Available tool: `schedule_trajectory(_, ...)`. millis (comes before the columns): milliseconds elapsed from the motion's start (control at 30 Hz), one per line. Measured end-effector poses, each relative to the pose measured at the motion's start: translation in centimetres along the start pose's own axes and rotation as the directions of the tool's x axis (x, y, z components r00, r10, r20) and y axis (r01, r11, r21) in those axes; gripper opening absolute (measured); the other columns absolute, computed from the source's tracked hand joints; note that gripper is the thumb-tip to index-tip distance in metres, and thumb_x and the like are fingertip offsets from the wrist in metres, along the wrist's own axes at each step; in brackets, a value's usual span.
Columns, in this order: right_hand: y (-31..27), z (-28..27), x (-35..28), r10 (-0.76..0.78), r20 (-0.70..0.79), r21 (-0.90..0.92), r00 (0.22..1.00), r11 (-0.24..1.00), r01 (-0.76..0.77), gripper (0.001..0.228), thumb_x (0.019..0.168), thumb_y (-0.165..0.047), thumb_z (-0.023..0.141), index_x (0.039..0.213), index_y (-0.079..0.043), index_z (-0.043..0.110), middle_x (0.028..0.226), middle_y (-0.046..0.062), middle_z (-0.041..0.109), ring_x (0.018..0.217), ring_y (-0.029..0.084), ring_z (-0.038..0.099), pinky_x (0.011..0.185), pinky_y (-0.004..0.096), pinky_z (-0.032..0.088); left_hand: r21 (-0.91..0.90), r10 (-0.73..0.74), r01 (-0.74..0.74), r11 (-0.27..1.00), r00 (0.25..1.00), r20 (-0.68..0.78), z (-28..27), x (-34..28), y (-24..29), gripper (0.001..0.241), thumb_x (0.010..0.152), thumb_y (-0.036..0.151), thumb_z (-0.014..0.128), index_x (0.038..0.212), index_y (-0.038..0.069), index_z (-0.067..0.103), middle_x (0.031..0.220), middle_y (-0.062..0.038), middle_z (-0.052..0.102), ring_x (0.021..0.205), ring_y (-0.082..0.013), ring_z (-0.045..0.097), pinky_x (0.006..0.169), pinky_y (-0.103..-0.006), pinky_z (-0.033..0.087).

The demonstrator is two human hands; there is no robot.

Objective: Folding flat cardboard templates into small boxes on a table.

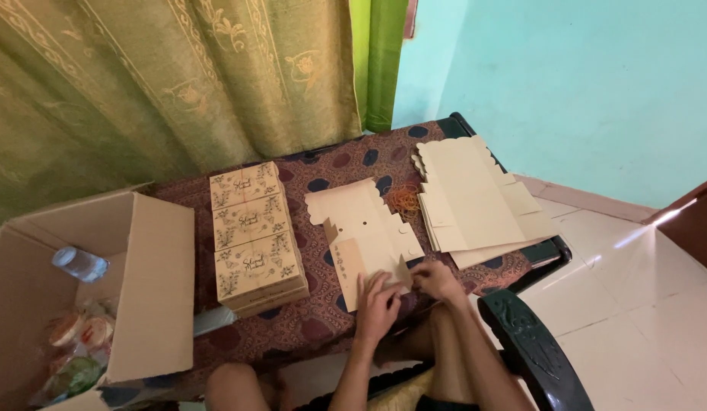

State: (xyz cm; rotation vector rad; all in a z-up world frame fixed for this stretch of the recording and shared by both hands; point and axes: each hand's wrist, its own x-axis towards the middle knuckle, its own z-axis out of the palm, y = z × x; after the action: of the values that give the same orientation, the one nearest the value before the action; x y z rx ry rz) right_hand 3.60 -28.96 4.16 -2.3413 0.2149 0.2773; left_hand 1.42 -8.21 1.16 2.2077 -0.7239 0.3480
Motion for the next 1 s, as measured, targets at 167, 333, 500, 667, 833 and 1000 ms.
schedule_trajectory(167,0.2,1.2,0.5,-0.023,0.051,-0.007,0.998,1.0,0.023,0.02,0.085,-0.013,0.078,0.102,-0.019,0.083,0.098,-0.004,0.084,0.088,0.008,0.077,0.09,0.023,0.059,-0.164,-0.094,0.08,0.983,0.992,-0.079,1.4,-0.2,-1.6,0.011,0.087,0.008,0.068,0.095,0.006,0.076,0.118,-0.012,0.07,0.123,-0.0309,0.059,0.124,-0.0591,0.018)
schedule_trajectory(333,0.2,3.1,1.2,0.032,0.045,-0.058,0.998,0.998,-0.03,0.026,0.079,-0.021,0.08,0.106,-0.022,0.082,0.108,0.009,0.08,0.109,0.033,0.073,0.097,0.046,0.058,-0.412,-0.37,0.343,0.844,0.929,0.016,-0.4,-0.1,-0.7,0.031,0.108,0.023,0.042,0.089,0.006,0.06,0.089,-0.011,0.055,0.101,-0.0356,0.062,0.103,-0.0537,0.043)
schedule_trajectory(500,2.2,4.7,2.9,-0.082,0.009,-0.212,0.997,0.974,0.082,0.021,0.084,-0.018,0.075,0.104,-0.02,0.08,0.104,0.009,0.077,0.107,0.034,0.073,0.095,0.047,0.06,-0.442,-0.38,0.364,0.82,0.923,0.055,-3.1,0.5,2.1,0.05,0.103,0.023,0.055,0.151,0.011,0.047,0.151,-0.026,0.035,0.139,-0.051,0.043,0.111,-0.0609,0.044)
schedule_trajectory(667,2.3,4.5,3.1,-0.023,0.037,-0.256,0.999,0.966,0.032,0.039,0.087,-0.019,0.065,0.125,-0.028,0.068,0.115,0.007,0.072,0.112,0.032,0.071,0.099,0.046,0.06,-0.285,-0.265,0.267,0.921,0.963,0.045,-4.4,0.9,3.4,0.04,0.1,0.007,0.057,0.14,0.002,0.06,0.156,-0.029,0.031,0.142,-0.0532,0.034,0.112,-0.0574,0.044)
schedule_trajectory(833,1.4,4.8,2.6,0.011,0.102,-0.341,0.995,0.94,0.025,0.055,0.092,-0.022,0.054,0.147,-0.03,0.056,0.132,0.015,0.063,0.116,0.042,0.068,0.104,0.051,0.057,-0.014,-0.148,0.148,0.989,0.989,-0.02,-2.2,0.3,2.1,0.028,0.099,0.009,0.061,0.122,-0.002,0.072,0.147,-0.023,0.051,0.151,-0.0472,0.025,0.119,-0.0477,0.04)
schedule_trajectory(1000,1.9,5.8,2.2,-0.002,0.078,-0.415,0.997,0.909,0.035,0.063,0.089,-0.028,0.054,0.152,-0.035,0.05,0.136,0.012,0.057,0.122,0.041,0.064,0.104,0.051,0.056,0.13,-0.107,0.112,0.985,0.993,-0.045,-0.9,0.0,1.1,0.03,0.099,0.013,0.059,0.125,0.005,0.07,0.14,-0.018,0.056,0.149,-0.0453,0.03,0.116,-0.0476,0.044)
